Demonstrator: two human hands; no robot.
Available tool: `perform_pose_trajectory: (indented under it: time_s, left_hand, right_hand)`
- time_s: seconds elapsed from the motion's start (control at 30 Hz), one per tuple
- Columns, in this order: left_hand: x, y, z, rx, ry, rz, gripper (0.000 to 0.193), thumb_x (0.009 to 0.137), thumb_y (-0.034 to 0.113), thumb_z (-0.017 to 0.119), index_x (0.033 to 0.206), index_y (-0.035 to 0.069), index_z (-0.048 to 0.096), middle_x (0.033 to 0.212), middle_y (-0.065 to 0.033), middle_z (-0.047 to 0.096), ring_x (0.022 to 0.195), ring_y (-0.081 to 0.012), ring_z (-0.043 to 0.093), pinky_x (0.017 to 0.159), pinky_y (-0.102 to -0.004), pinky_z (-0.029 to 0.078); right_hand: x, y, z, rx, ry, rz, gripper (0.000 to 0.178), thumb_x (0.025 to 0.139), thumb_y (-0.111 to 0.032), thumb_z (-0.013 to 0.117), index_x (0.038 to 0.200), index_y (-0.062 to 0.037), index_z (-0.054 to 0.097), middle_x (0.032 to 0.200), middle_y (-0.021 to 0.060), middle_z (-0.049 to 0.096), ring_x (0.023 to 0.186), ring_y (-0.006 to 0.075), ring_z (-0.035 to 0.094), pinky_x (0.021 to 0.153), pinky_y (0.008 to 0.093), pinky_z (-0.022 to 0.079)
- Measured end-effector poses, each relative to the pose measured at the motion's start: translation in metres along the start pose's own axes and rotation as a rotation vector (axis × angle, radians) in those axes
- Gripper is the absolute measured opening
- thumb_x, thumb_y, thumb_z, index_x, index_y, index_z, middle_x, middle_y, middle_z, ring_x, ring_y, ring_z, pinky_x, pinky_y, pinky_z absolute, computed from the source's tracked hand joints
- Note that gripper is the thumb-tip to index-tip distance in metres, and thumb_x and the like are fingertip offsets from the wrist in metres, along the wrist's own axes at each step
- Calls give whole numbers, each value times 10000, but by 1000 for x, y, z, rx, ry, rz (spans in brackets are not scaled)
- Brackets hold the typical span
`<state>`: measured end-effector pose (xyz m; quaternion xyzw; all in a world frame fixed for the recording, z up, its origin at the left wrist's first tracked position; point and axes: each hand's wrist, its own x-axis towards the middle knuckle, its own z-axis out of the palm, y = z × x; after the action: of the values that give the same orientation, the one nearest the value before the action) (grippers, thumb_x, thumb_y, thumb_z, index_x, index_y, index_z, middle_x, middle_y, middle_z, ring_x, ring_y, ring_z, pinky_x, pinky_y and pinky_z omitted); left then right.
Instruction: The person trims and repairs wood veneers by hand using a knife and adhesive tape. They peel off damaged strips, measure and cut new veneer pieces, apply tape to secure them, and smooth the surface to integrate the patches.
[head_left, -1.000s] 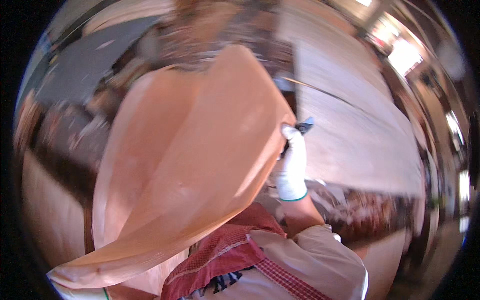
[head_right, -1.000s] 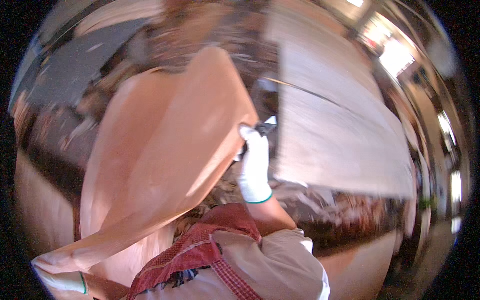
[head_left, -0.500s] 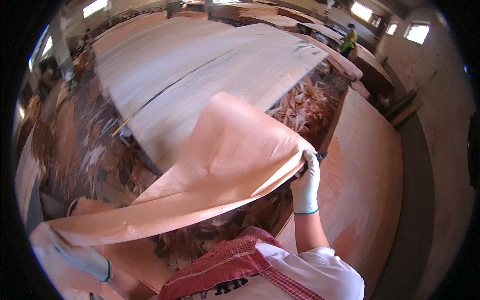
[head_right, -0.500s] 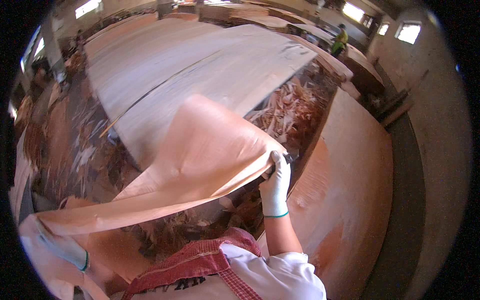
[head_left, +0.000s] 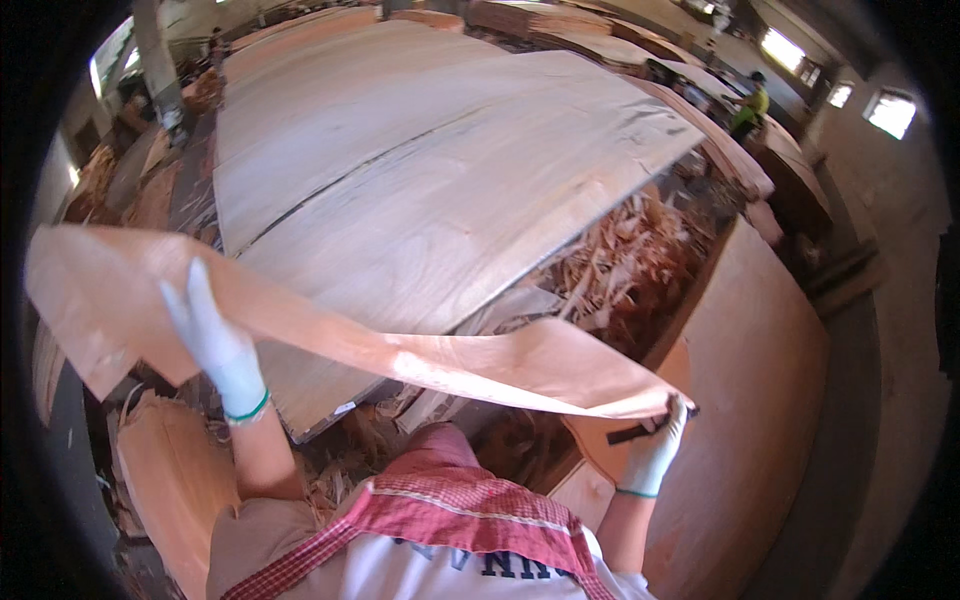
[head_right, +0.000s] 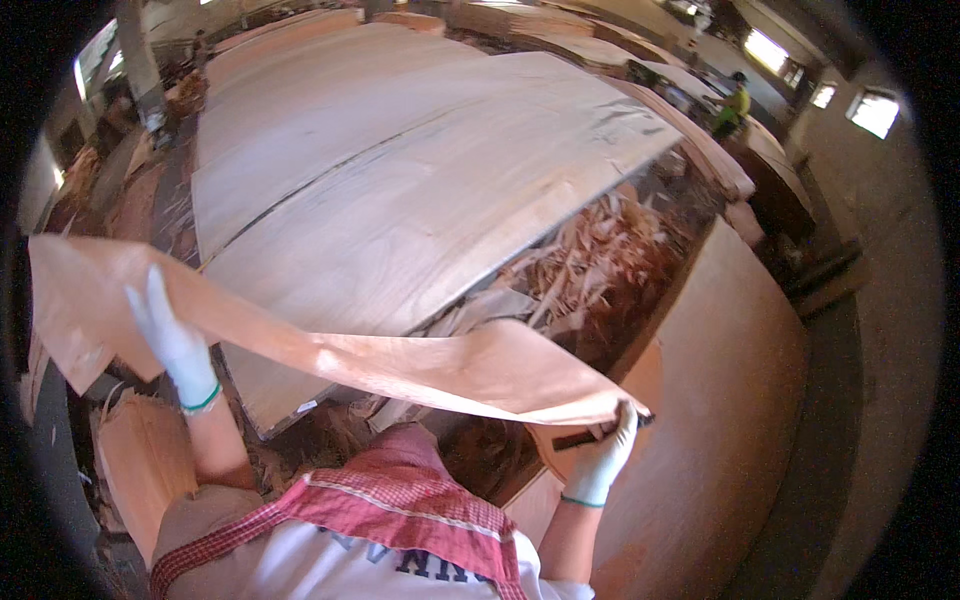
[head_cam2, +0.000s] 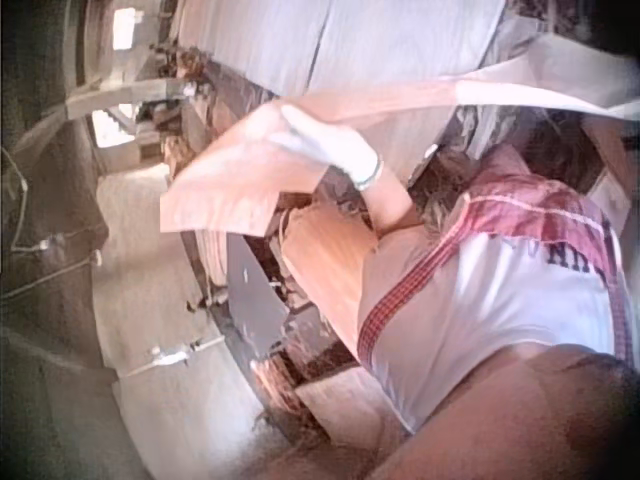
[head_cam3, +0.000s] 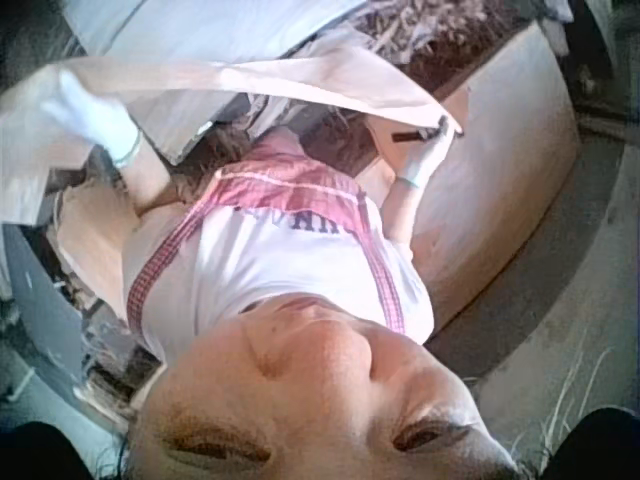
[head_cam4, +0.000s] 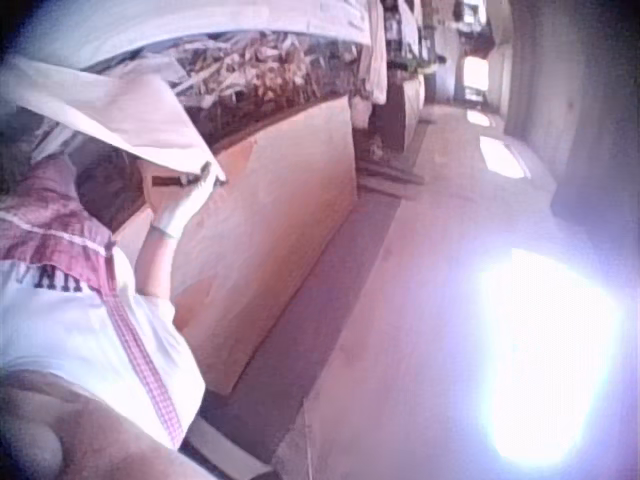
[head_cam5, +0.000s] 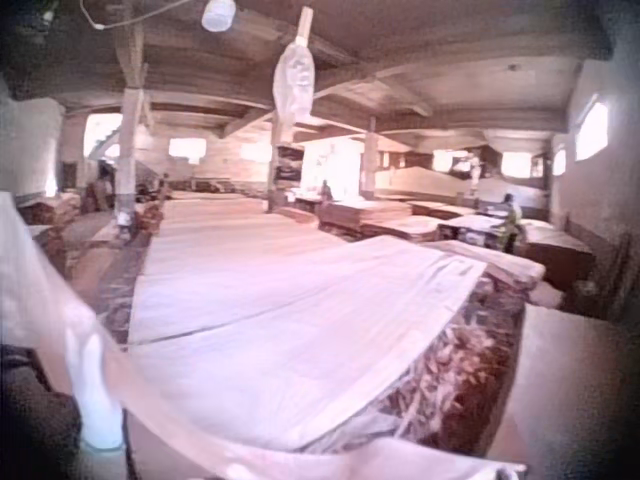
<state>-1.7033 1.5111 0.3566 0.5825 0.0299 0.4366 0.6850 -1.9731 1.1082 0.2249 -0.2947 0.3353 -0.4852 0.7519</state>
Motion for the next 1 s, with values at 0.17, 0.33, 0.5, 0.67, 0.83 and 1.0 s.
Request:
perform_pose_trajectory:
  time_s: [0.17,0.33,0.5,0.67,0.83,1.0]
  left_hand:
    - [-16,-24,90,-143,-195,21,483,966,129,547,1345,-142,421,1500,-233,320,1360,-268,352,1127,-360,286]
    - [-28,-88,177,49,-283,139,395,909,-14,539,1298,-68,506,1420,-268,411,1312,-347,418,1100,-404,339]
    - [-35,-174,285,122,-417,167,509,950,124,560,1377,-107,407,1476,-207,371,1337,-257,382,1100,-368,313]
    - [-96,-185,442,-188,-362,-161,493,946,141,580,1358,-71,410,1359,-148,479,1241,-213,456,1045,-349,372]
    - [-157,-224,565,-365,-390,-368,334,941,130,600,1237,1,517,1202,-55,563,1099,-137,523,950,-307,421]
    - [-211,-238,676,-330,-426,-478,228,942,147,610,1142,52,558,970,24,581,828,-38,499,713,-231,405]
  right_hand:
    - [78,13,10,23,117,54,233,922,-238,649,758,-170,497,608,-91,388,491,29,305,445,197,243]
    - [164,14,42,98,74,-10,187,953,-230,609,807,-155,520,628,-66,413,515,36,359,427,191,250]
    - [248,8,78,7,108,-71,195,950,-206,628,806,-155,507,631,-59,415,512,36,361,433,188,259]
    - [335,3,70,-52,275,-162,224,924,-164,660,780,-154,488,634,-56,419,511,32,354,425,190,242]
    - [460,-5,68,-46,233,-178,217,924,-193,659,799,-145,488,648,-58,412,495,36,334,420,208,218]
    - [620,-37,97,-67,183,-195,218,936,-224,645,806,-144,491,619,-68,362,486,33,323,408,206,225]
